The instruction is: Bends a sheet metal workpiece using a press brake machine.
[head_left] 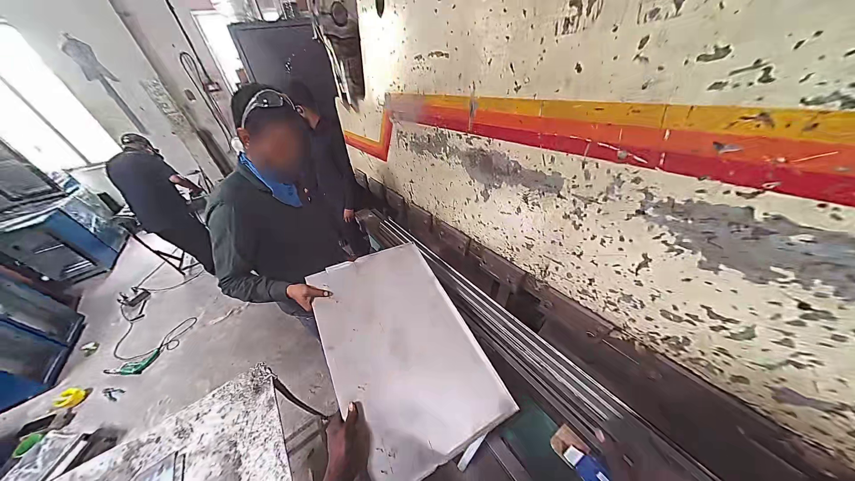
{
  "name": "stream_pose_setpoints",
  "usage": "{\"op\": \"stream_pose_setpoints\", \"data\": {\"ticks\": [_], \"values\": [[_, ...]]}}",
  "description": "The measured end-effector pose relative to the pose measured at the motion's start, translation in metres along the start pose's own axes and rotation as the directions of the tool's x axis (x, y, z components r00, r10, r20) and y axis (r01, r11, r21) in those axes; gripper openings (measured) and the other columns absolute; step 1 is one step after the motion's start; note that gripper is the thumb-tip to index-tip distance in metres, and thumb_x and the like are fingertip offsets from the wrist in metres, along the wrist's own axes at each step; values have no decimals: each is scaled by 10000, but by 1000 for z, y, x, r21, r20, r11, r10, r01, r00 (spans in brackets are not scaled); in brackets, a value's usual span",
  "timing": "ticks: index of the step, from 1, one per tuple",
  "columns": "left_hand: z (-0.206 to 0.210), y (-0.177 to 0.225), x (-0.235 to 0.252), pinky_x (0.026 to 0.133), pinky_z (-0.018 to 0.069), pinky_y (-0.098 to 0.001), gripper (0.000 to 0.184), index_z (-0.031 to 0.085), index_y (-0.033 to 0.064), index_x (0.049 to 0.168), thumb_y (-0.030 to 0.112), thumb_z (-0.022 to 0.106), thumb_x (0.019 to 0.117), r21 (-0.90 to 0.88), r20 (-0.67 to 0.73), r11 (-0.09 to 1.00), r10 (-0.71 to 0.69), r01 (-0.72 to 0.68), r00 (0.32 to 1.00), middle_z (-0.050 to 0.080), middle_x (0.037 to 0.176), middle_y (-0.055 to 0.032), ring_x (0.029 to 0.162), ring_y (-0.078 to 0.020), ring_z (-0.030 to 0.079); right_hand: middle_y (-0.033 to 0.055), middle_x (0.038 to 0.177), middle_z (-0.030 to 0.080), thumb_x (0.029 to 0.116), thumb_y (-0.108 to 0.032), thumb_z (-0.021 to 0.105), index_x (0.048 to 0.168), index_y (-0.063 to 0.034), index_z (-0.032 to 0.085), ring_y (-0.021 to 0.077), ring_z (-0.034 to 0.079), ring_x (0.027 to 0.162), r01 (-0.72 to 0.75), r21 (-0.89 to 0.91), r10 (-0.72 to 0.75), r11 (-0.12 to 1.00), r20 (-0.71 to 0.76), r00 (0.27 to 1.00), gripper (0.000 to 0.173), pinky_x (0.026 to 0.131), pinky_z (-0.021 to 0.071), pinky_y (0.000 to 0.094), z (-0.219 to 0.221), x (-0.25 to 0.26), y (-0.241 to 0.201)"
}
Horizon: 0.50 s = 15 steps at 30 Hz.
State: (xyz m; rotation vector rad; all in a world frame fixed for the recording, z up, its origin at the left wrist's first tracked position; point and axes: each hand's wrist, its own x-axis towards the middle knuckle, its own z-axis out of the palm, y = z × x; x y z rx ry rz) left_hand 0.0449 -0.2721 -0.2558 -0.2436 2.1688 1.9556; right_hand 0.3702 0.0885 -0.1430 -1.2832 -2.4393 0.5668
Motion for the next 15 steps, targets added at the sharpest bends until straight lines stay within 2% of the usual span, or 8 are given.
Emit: {"op": "stream_pose_setpoints", "data": {"ticks": [2,4,6,7,9,11,13,15], "values": [[-6,4,-28,848,603,-465,346,652,-4,1220,291,565,1060,-8,-13,1000,-16,16,1000,728,1001,-172,903,-239,720,263,1194,680,1011,-417,600,1208,0,698,457,648,1134,250,73,-240,965,-126,963,472,968,503,651,-20,37,-60],[-11,1,-51,823,612,-430,315,654,-14,1209,250,584,1053,-97,-14,994,-42,40,999,733,973,-160,871,-214,723,204,1196,694,998,-459,582,1227,-56,706,397,670,1120,444,64,-425,894,-194,884,480,945,540,614,-34,73,-118],[-18,-21,-62,757,621,-391,278,665,-26,1147,218,575,1050,-187,17,982,-27,30,999,729,894,-138,794,-187,720,164,1244,685,1027,-475,555,1287,-104,683,345,660,1154,573,54,-561,818,-148,815,471,985,534,574,-51,104,-180],[-20,-31,-66,730,622,-366,256,669,-27,1117,198,570,1048,-220,34,975,-20,27,999,728,862,-124,762,-169,716,147,1216,692,1032,-464,563,1293,-117,678,325,669,1123,633,40,-623,773,-140,770,449,963,546,557,-54,118,-211],[-25,-45,-74,694,619,-344,223,674,-31,1080,162,572,1038,-246,52,969,-27,39,998,727,830,-117,730,-161,715,147,1228,669,1034,-426,593,1325,-120,646,334,653,1141,713,12,-710,701,-85,699,426,959,538,563,-52,143,-270],[-31,-55,-82,706,624,-343,213,682,-37,1073,144,583,1022,-260,81,965,-8,29,997,735,849,-128,745,-173,722,170,1243,646,1029,-433,605,1325,-88,620,359,637,1159,772,-28,-772,635,7,636,454,958,532,577,-32,170,-322],[-39,-61,-90,703,625,-339,218,693,-32,1059,156,598,1003,-245,107,970,19,7,994,737,845,-124,739,-173,723,161,1355,616,1008,-463,622,1367,-83,590,342,587,1284,829,-65,-820,556,123,559,523,1063,490,554,-1,195,-361],[-47,-63,-95,685,626,-327,202,707,-15,1003,155,603,975,-225,121,974,57,-29,991,739,811,-100,714,-152,722,144,1440,572,951,-566,651,1441,-98,537,325,526,1368,867,-68,-836,494,236,495,687,1130,438,539,35,219,-386]]}}
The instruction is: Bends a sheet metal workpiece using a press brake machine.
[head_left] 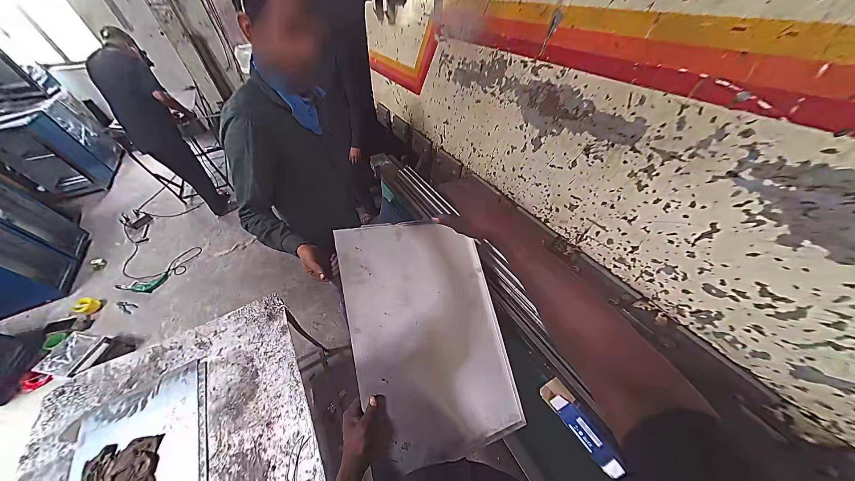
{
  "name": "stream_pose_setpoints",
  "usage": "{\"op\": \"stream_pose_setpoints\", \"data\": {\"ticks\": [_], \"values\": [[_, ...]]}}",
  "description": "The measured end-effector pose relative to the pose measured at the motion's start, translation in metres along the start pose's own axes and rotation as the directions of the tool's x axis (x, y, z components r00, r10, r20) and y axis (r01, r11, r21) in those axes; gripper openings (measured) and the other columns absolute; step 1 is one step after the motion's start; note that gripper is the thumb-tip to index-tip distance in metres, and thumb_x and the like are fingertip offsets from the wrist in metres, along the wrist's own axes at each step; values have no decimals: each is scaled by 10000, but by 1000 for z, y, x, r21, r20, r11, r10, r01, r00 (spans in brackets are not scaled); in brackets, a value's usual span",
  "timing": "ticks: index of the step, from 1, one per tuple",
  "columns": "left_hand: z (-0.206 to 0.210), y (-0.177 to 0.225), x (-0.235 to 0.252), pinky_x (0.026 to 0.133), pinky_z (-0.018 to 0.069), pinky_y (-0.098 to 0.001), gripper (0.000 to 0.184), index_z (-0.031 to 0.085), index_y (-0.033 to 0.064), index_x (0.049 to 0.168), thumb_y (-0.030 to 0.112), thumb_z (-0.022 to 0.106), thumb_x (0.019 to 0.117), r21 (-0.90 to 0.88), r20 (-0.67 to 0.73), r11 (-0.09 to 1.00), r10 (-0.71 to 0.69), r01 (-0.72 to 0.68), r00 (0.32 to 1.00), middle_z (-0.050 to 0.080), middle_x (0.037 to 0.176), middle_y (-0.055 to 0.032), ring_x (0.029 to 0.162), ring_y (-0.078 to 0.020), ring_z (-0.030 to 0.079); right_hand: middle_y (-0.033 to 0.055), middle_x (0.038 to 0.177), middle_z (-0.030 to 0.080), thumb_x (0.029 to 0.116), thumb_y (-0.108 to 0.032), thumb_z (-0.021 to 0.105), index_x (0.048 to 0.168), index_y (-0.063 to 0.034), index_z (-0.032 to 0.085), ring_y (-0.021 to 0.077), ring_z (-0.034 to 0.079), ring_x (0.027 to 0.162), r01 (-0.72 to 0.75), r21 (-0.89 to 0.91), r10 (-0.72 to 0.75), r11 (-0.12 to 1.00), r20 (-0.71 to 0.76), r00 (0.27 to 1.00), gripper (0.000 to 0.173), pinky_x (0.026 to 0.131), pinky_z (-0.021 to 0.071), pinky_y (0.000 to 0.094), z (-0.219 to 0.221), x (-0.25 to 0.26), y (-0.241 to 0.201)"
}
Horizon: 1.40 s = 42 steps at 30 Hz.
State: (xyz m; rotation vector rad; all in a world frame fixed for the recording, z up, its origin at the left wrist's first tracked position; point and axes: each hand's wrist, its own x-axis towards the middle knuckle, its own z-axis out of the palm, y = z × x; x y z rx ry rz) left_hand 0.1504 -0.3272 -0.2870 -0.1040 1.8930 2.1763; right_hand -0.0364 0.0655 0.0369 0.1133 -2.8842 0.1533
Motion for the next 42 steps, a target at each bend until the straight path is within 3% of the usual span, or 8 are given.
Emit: {"op": "stream_pose_setpoints", "data": {"ticks": [8,15,18,21,25,29,33,42], "values": [[-39,2,1,693,619,-290,158,741,31,948,154,647,917,70,139,987,134,-145,981,749,802,-39,717,-104,720,149,1044,715,918,-609,685,1164,-102,739,307,686,975,-76,233,-12,969,356,934,567,898,531,584,30,11,19],[-54,42,49,825,599,-327,301,732,18,1077,278,680,934,442,229,850,200,-285,953,746,921,-38,847,-71,704,0,706,589,1012,-570,494,838,-165,659,176,586,658,-100,339,144,936,-108,984,470,597,463,477,-50,-163,-8],[-39,66,75,1068,500,-506,445,663,29,1303,336,666,980,652,245,613,387,-447,889,691,1264,-163,1198,-267,652,67,707,608,1033,-468,485,838,-96,655,241,599,631,-226,224,294,948,-347,891,453,545,449,501,-57,-259,-33],[-2,75,53,904,570,-386,342,682,1,1155,296,654,984,626,51,624,566,-468,823,716,1063,-114,979,-174,689,46,684,572,1031,-369,546,815,-35,639,143,552,621,-360,316,478,878,-520,708,408,574,462,384,-40,-342,-43],[49,26,-25,704,607,-374,222,688,-5,1060,195,706,965,385,255,907,70,-168,964,714,858,-88,729,-166,686,-92,721,576,1005,-192,593,860,-28,655,-87,536,654,-416,621,747,664,-532,399,228,626,475,124,-18,-423,-52],[102,-24,-68,869,612,-505,590,502,-28,1398,468,475,1079,307,319,683,-730,663,604,691,1205,-240,1029,-353,720,-131,727,603,1017,-99,563,893,-84,652,-56,585,661,-328,811,874,486,-454,173,153,644,520,144,5,-473,-62],[143,-65,-71,998,540,-519,981,246,1,1561,791,243,979,153,357,583,-786,798,505,504,1457,-294,1246,-397,603,-121,739,618,1024,-89,549,897,-104,647,-26,603,680,-270,862,903,429,-420,93,161,658,534,162,17,-513,-73],[169,-92,-73,1024,510,-585,833,415,121,1533,747,305,995,-128,294,554,-771,823,565,546,1471,-189,1314,-365,567,-117,699,571,1029,-147,572,884,-111,622,-27,564,634,-346,877,935,334,-353,9,158,620,499,156,44,-547,-75]]}}
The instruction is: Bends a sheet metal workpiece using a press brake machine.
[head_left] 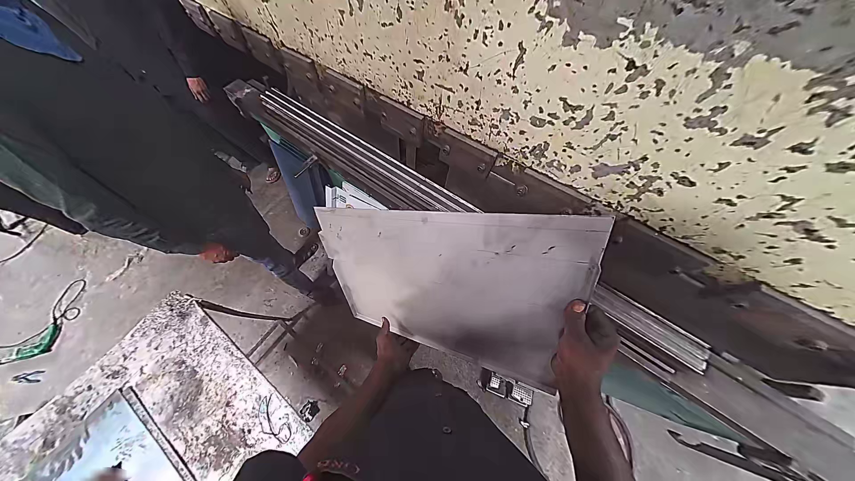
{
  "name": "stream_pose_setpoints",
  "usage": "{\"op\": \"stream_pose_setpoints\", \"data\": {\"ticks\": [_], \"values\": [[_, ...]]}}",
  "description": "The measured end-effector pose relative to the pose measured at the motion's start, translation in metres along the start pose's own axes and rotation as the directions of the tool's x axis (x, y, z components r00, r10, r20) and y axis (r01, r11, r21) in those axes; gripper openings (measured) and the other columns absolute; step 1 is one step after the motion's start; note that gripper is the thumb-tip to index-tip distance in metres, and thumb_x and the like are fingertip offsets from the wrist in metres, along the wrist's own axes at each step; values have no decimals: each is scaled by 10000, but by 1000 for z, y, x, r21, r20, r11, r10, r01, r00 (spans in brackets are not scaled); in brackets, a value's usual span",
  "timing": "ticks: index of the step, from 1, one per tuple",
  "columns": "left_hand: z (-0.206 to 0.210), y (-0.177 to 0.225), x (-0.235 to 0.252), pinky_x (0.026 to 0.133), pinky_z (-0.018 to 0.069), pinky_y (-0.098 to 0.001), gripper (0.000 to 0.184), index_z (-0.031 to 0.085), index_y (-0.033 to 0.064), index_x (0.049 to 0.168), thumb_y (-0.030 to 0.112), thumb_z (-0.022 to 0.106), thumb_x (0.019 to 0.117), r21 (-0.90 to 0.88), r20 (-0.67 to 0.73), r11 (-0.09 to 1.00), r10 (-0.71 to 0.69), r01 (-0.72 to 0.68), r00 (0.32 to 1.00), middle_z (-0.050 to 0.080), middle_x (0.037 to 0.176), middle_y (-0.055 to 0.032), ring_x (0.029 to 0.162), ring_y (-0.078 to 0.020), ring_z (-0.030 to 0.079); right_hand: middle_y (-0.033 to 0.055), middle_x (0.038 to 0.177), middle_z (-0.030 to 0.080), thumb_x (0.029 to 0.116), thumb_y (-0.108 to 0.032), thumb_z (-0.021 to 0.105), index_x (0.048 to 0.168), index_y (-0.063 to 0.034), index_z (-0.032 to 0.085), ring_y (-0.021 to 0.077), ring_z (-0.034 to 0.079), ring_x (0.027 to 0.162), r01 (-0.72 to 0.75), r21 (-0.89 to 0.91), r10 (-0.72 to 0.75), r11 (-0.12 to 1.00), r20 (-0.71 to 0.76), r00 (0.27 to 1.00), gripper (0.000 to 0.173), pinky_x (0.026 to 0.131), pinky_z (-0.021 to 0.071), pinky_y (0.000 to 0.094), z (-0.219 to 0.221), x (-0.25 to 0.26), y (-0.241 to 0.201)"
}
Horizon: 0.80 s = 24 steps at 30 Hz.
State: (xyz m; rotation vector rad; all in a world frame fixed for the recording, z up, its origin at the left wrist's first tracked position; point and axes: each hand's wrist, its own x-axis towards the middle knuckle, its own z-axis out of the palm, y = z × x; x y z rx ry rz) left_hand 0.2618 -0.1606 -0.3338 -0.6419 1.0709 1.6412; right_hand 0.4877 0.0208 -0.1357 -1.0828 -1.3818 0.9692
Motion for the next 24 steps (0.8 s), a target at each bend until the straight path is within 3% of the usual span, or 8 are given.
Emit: {"op": "stream_pose_setpoints", "data": {"ticks": [3,7,10,15,16,19,22,24], "values": [[-10,19,-3,958,537,-593,712,491,114,1463,655,322,1033,-49,-24,995,90,-91,996,625,1364,-181,1222,-350,627,-87,700,539,1062,-189,551,863,-102,595,-10,539,630,-78,-45,75,996,-68,995,222,618,482,177,10,-10,28],[-32,79,6,996,526,-575,672,495,121,1466,621,381,1033,-62,-46,976,204,-207,978,614,1396,-149,1257,-318,614,13,917,603,1084,-271,516,1045,-21,656,56,598,860,-229,-18,226,973,-95,969,289,807,527,256,51,-25,61],[-41,132,10,1013,516,-582,645,471,132,1488,589,420,1034,-91,-92,952,284,-292,954,583,1436,-142,1298,-316,587,-16,893,619,1098,-264,495,1055,-14,644,-10,599,834,-287,14,287,958,-88,954,295,813,524,205,103,-33,75],[-54,235,35,1027,505,-573,650,456,123,1504,573,458,1035,-15,-126,929,366,-370,922,553,1469,-146,1307,-324,573,8,842,599,1097,-339,493,983,-15,645,30,581,784,-392,25,392,920,-116,913,375,772,512,254,207,-32,103],[-53,256,40,1038,498,-575,649,446,125,1513,568,451,1039,6,-116,925,378,-380,918,542,1483,-145,1321,-322,564,20,850,608,1095,-349,493,983,-17,647,42,591,792,-414,17,413,910,-124,902,383,772,519,265,229,-29,106],[-51,317,58,1013,501,-600,629,470,124,1495,562,413,1047,98,-58,902,426,-420,903,570,1448,-149,1298,-324,577,133,1020,670,1100,-395,467,1155,21,662,144,642,919,-536,-27,529,844,-122,840,463,875,542,366,288,-24,97],[-42,367,77,942,553,-581,551,518,109,1426,509,393,1069,135,44,859,492,-494,869,649,1326,-146,1203,-298,641,165,1029,688,1103,-432,440,1192,8,667,203,668,931,-616,-31,609,787,-121,784,504,869,558,423,338,-13,102],[-37,397,90,954,554,-567,550,503,110,1432,503,341,1082,91,126,858,493,-505,861,649,1324,-140,1202,-286,642,161,984,681,1107,-419,432,1158,4,666,213,671,899,-631,-15,625,776,-114,772,486,842,564,426,367,-8,112]]}}
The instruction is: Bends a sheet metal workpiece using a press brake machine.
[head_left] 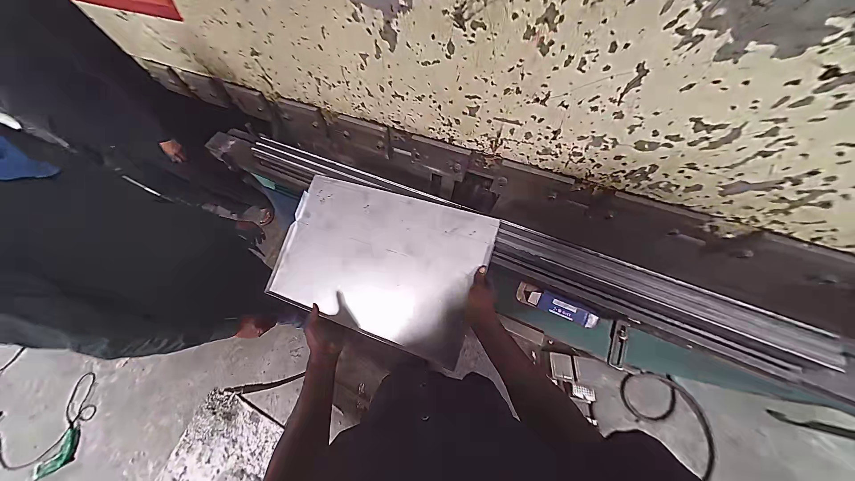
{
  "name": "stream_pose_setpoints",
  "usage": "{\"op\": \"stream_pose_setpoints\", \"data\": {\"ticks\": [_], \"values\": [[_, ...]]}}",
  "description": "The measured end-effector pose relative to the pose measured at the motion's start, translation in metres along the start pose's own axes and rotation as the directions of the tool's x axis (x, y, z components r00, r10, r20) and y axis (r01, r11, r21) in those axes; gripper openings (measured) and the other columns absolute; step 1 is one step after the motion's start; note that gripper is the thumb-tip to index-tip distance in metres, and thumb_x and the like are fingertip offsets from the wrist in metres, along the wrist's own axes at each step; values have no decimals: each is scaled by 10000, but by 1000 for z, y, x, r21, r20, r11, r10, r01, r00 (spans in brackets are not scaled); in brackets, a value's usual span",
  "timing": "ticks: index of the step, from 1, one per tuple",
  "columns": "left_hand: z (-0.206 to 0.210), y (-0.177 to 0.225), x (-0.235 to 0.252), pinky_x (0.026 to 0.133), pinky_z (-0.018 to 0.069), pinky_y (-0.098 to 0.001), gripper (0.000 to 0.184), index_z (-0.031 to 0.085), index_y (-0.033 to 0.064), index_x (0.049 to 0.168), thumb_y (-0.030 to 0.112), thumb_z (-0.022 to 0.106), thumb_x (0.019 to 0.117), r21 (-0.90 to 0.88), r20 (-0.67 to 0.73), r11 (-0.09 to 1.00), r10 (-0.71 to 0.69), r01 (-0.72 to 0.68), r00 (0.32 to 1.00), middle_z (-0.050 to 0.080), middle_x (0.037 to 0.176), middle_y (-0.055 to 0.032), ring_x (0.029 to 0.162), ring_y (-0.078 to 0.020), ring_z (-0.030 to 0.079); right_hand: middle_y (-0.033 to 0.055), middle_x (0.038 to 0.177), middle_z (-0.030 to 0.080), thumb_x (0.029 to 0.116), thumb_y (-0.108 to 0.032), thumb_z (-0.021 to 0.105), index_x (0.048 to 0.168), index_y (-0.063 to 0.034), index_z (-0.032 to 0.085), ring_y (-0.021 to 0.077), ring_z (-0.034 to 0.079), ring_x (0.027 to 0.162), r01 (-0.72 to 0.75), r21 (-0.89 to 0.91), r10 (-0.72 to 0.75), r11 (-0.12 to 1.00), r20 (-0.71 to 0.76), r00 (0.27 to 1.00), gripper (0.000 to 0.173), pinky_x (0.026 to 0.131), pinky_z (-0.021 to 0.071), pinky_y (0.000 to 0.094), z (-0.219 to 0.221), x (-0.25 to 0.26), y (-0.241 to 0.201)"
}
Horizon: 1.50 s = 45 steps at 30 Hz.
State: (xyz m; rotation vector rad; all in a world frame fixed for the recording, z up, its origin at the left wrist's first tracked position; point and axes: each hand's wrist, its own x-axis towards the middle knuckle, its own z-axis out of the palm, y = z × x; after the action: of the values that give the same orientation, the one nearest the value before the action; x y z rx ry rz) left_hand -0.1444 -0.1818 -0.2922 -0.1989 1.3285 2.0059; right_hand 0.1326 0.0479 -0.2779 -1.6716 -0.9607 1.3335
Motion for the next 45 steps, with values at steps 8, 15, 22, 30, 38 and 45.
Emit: {"op": "stream_pose_setpoints", "data": {"ticks": [8,15,22,30,38,45], "values": [[12,57,73,1038,495,-602,587,470,150,1480,539,321,1065,28,5,1000,-12,12,1000,601,1422,-115,1309,-302,579,253,1235,652,1076,-572,389,1270,-24,643,362,628,1163,-97,-81,99,992,20,995,635,977,508,579,78,16,0],[22,63,66,1044,524,-523,485,445,85,1471,389,369,1101,123,111,991,33,-47,993,610,1390,-131,1253,-278,617,189,1433,557,1094,-518,400,1390,-67,569,295,529,1333,-252,116,237,961,131,963,566,1075,456,552,114,4,-25],[33,-20,-17,905,595,-499,501,373,50,1497,165,554,1044,323,191,942,-159,91,968,634,1289,-190,1098,-294,679,201,1526,479,1096,-548,349,1478,-76,498,316,444,1424,-318,147,292,937,174,940,626,1138,392,580,132,-3,-31],[47,-27,-31,804,627,-565,459,414,5,1449,145,572,1043,366,162,930,-95,29,982,672,1195,-239,971,-363,725,222,1288,624,1020,-502,592,1419,-113,525,370,659,1110,-394,112,328,912,378,866,561,844,589,588,105,38,-43],[73,-30,-53,891,595,-587,407,413,11,1443,238,399,1106,378,169,926,-50,-18,984,667,1230,-224,1069,-355,703,224,1142,665,995,-414,675,1171,-13,665,336,661,1054,-253,79,214,964,328,920,439,862,578,552,100,85,-56],[92,-43,-78,982,535,-494,484,444,55,1387,370,206,1106,433,144,899,1,-63,990,642,1237,-91,1135,-207,639,261,1046,694,1047,-320,603,1063,70,683,370,674,993,-115,55,77,992,461,884,399,871,553,564,104,101,-45]]}}
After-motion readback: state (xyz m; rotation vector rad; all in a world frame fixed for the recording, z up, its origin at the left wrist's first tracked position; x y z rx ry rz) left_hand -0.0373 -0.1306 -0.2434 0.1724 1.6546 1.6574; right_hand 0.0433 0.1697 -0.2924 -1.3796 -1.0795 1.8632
